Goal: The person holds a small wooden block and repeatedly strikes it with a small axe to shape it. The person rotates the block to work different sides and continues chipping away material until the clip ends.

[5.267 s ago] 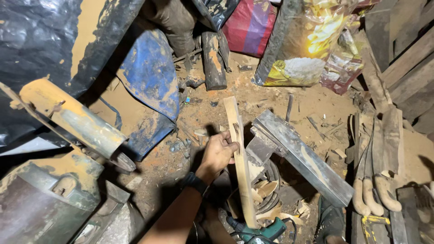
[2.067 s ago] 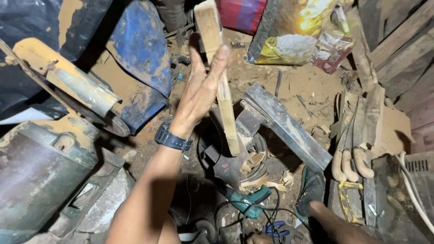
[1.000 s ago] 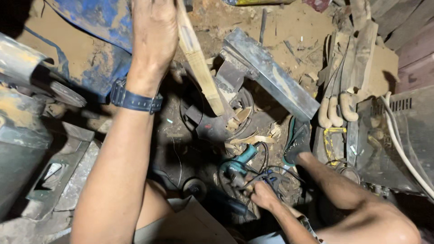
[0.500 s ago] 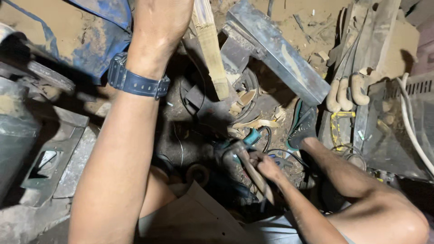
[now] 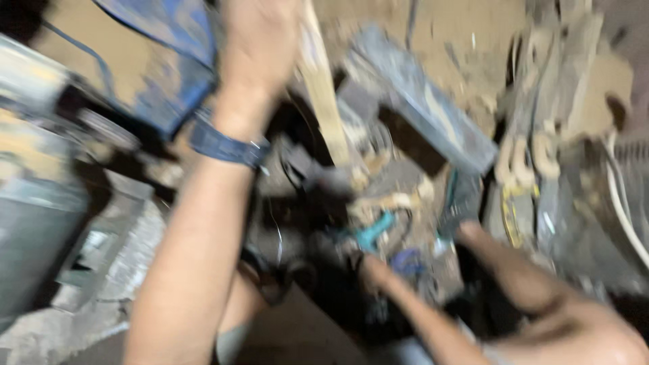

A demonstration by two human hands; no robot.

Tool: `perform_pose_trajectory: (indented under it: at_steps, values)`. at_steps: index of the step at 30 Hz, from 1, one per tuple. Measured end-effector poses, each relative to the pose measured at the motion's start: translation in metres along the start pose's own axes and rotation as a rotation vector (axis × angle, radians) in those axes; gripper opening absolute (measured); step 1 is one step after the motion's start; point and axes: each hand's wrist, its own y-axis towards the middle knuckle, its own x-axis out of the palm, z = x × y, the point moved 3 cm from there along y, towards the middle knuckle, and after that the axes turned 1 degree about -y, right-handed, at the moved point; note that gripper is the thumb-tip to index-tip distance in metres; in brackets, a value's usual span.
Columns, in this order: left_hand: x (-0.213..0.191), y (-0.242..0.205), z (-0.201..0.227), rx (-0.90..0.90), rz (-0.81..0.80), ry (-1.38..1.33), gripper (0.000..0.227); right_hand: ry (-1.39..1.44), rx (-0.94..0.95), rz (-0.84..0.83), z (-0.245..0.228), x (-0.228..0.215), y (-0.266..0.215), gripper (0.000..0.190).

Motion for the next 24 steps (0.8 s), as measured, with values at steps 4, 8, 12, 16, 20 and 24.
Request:
perform_pose_trajectory:
  at_steps: [4, 8, 12, 16, 20, 24]
  values:
    - [-0.001, 0.026, 0.021, -0.001, -0.01, -0.142, 0.061, -0.133, 0.067, -0.018, -0.028, 0.005, 0.025, 0.071]
    - [0.002, 0.026, 0.021, -0.184, -0.031, -0.174, 0.071, -0.18, 0.165, -0.074, -0.033, 0.001, 0.017, 0.104]
    - [0.004, 0.029, 0.021, -0.195, -0.049, -0.238, 0.08, 0.284, -0.023, -0.003, -0.037, -0.014, 0.017, 0.08]
    - [-0.005, 0.024, 0.023, -0.204, -0.044, -0.173, 0.087, 0.879, -0.322, 0.054, -0.05, -0.039, 0.004, 0.078]
    - [-0.012, 0.022, 0.03, -0.314, -0.064, -0.175, 0.084, 1.089, -0.343, 0.206, -0.091, -0.125, -0.03, 0.077]
    - [-0.016, 0.031, 0.054, -0.059, 0.082, -0.141, 0.082, 0.903, -0.754, 0.474, -0.171, -0.27, -0.08, 0.074]
